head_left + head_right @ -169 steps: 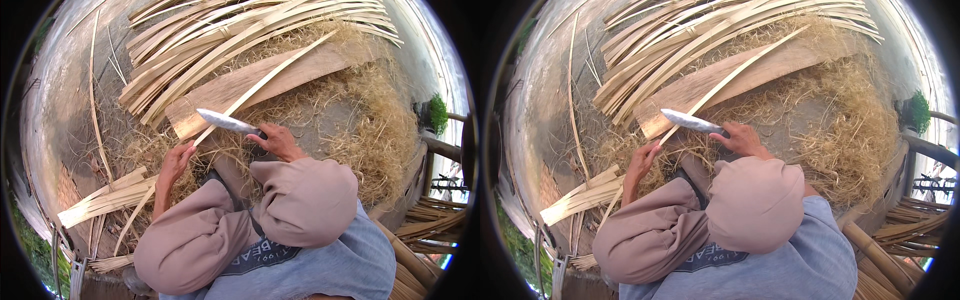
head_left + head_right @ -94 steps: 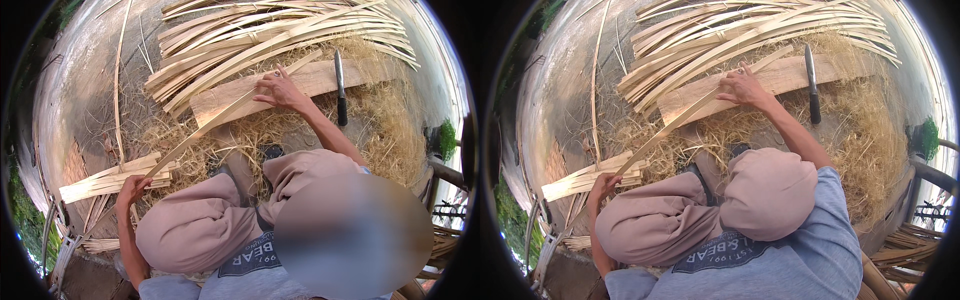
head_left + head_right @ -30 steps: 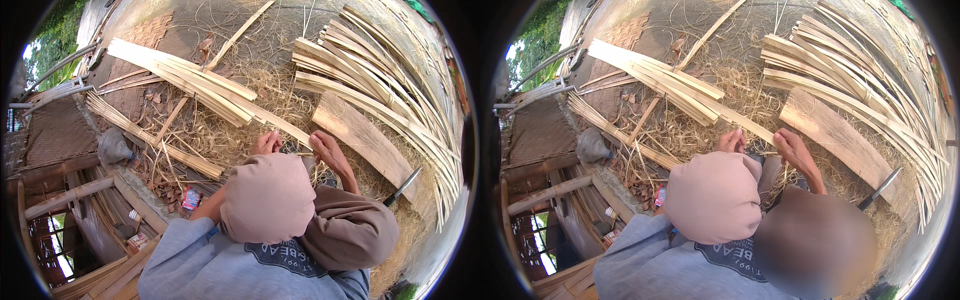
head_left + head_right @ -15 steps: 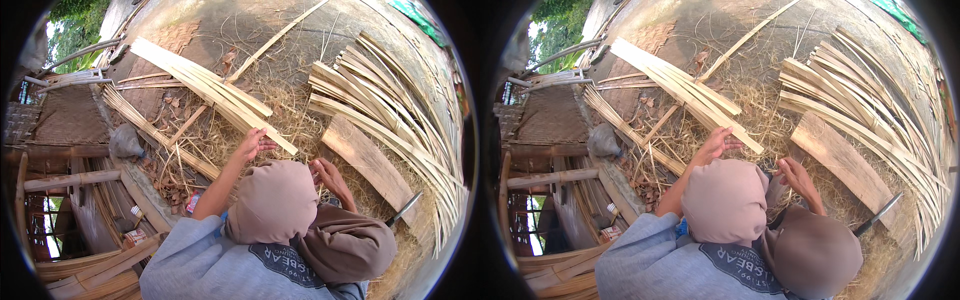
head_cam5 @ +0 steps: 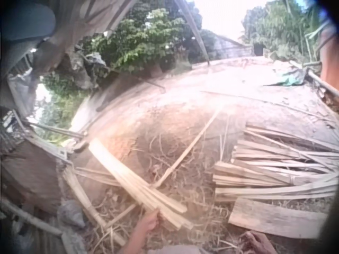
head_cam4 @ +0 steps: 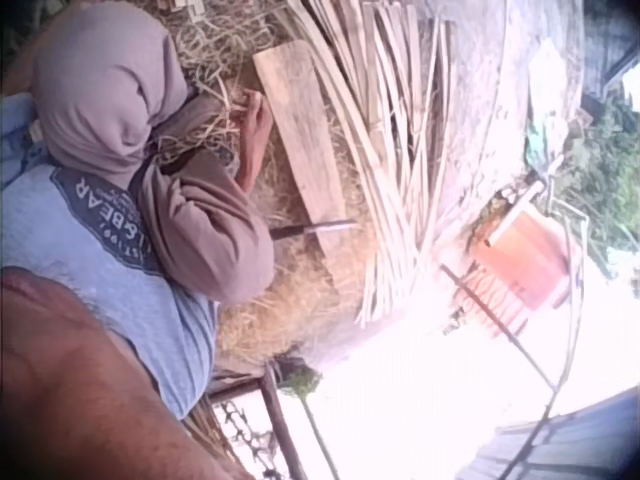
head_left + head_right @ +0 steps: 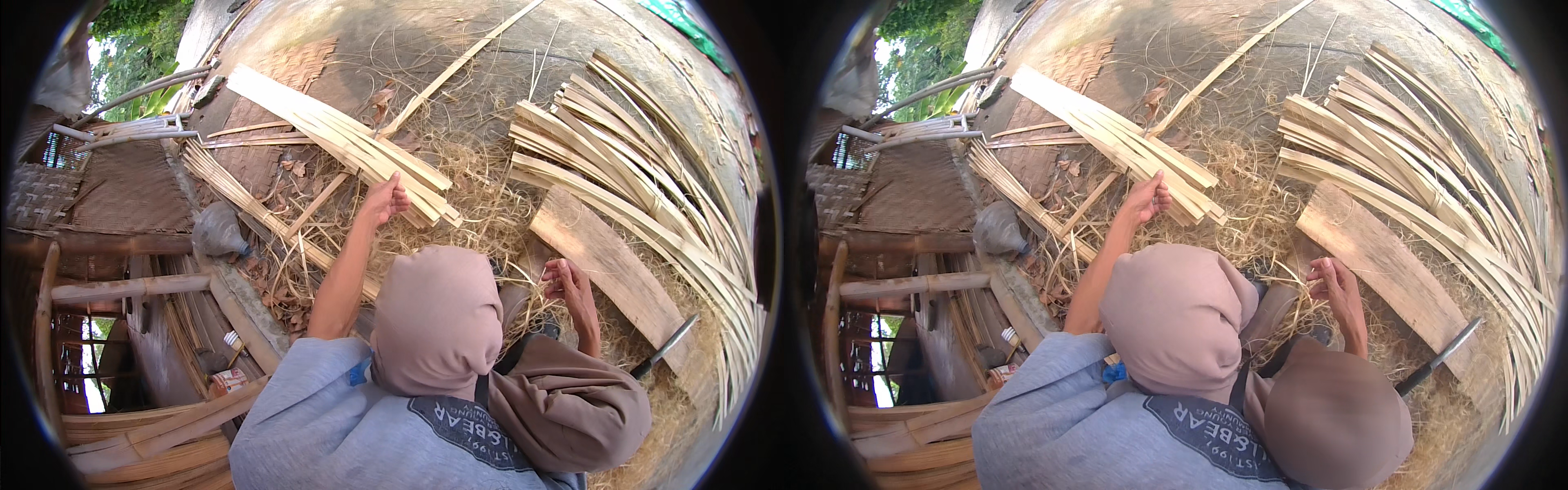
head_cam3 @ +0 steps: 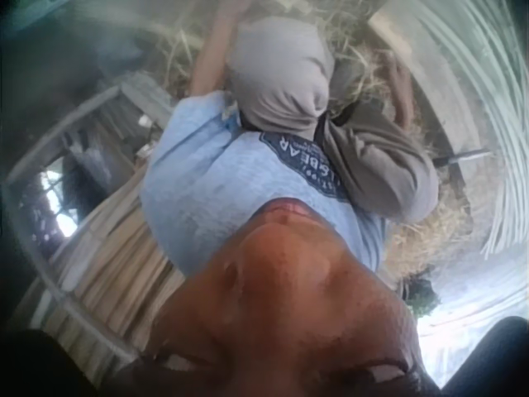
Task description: The person sits on the ground and uses a knife to split long bamboo strips into thinner slats. They repeatedly position each strip on a wooden board, strike it with the knife to split it, and place the finished slats into a pile.
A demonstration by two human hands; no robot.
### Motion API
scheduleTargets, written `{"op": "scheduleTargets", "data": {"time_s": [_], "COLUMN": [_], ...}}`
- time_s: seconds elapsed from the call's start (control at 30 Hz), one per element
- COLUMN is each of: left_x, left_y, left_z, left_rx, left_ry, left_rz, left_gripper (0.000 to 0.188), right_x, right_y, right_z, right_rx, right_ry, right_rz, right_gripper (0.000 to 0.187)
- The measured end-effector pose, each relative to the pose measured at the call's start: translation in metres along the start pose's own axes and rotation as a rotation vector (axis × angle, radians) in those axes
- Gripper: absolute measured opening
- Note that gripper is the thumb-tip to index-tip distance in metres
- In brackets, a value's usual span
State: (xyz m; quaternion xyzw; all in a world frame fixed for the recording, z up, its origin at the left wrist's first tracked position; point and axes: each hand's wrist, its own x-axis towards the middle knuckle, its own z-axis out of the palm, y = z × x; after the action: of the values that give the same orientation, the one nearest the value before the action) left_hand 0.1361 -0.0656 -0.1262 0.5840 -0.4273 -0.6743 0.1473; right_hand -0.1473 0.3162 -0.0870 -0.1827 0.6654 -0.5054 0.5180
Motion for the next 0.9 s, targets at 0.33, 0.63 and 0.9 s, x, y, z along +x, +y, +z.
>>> {"op": "scheduleTargets", "data": {"time_s": [0.33,0.63,0.9], "left_x": [-0.058,-0.035,0.057], "left_y": [0.121,0.160,0.062], "left_z": [0.144,0.353,0.342], "left_rx": [0.639,1.834,1.844], "left_ry": [-0.375,-0.761,-0.626], "left_rz": [0.555,1.169,1.205], "left_gripper": [0.032,0.034,0.023], "right_x": [-0.090,-0.149,-0.146], "right_y": [0.084,0.235,0.220], "right_z": [-0.142,-0.218,-0.213], "right_rx": [-0.872,-0.790,-0.729], "right_ry": [1.235,1.371,1.418], "right_rz": [-0.209,0.245,0.315], "right_gripper": [0.039,0.076,0.058]}}
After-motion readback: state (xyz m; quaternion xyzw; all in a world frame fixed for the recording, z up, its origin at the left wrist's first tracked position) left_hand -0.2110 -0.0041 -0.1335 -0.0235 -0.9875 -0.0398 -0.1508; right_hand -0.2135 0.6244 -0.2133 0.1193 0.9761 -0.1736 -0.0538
